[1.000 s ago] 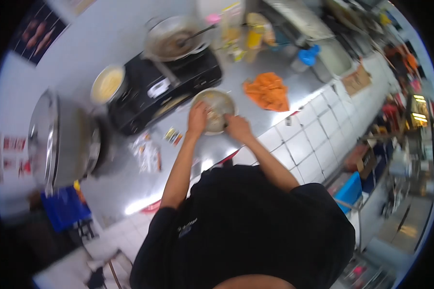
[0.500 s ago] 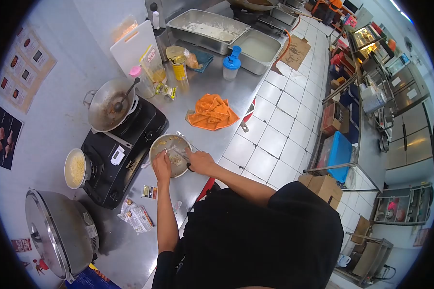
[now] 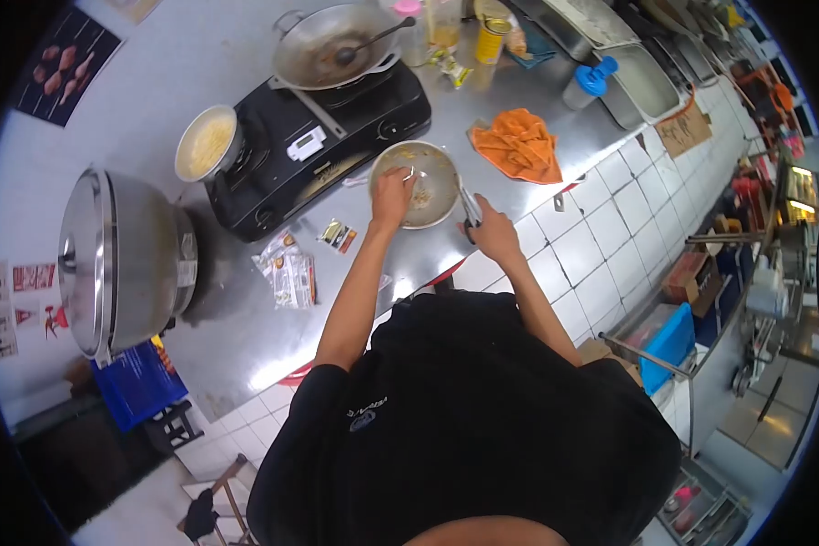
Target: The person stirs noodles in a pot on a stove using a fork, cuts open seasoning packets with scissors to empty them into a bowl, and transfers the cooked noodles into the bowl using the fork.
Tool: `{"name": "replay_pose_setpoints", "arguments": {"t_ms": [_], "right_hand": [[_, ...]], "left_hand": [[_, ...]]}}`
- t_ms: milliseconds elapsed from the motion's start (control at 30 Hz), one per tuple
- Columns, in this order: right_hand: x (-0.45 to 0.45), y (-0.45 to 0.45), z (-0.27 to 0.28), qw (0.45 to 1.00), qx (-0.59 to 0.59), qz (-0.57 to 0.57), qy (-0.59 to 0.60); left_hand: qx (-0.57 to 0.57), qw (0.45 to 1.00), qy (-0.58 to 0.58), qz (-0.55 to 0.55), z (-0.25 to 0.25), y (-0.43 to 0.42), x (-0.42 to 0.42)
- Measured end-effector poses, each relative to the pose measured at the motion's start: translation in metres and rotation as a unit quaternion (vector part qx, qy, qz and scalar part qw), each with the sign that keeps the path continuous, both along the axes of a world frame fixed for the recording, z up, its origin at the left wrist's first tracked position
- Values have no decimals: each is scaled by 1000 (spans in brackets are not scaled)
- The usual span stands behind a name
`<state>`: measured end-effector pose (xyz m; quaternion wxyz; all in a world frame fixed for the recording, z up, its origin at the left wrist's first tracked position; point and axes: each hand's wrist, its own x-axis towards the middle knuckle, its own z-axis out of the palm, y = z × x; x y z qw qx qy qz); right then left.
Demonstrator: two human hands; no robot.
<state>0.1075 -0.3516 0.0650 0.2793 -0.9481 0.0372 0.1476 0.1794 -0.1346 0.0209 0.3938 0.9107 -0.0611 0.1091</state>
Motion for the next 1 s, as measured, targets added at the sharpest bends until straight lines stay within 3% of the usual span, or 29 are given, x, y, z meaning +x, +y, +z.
{"name": "replay_pose_setpoints", "arguments": {"t_ms": [33, 133, 167, 333, 433, 500, 533, 700, 767, 800, 867, 1000], "right_hand": [[0, -1, -1, 1000, 2, 10, 2], [-1, -1, -2, 1000, 20, 12, -16], [-2, 0, 0, 999, 25, 9, -25], [1, 6, 4, 999, 47, 17, -21], [-1, 5, 4, 998, 58, 19, -3], [-2, 5, 5, 998, 56, 26, -13], [-3, 6, 13, 997, 74, 20, 5], [-6, 10, 12, 992, 122, 13, 29], [-7, 14, 13, 992, 115, 30, 44], [-7, 17, 15, 992, 114, 32, 44], [-7, 23, 17, 989, 135, 41, 44], [-6, 29, 7, 988, 137, 66, 33]], "left_hand": [[27, 998, 61, 22, 5, -2, -1], [49, 998, 30, 11, 1, -1, 1], [22, 998, -50, -9, -15, 2, 5], [-25, 999, 20, 16, 7, 3, -5], [-99, 987, 36, 121, 8, 12, -9], [-253, 933, 3, 254, -3, 35, -15], [-196, 929, -14, 313, -15, 50, -20], [-168, 925, -17, 340, -80, 122, -55], [56, 921, 22, 384, -83, 135, -79], [56, 921, 22, 386, -73, 132, -89], [182, 919, 139, 321, -45, 126, -106], [163, 909, 258, 283, -64, 146, -99]]}}
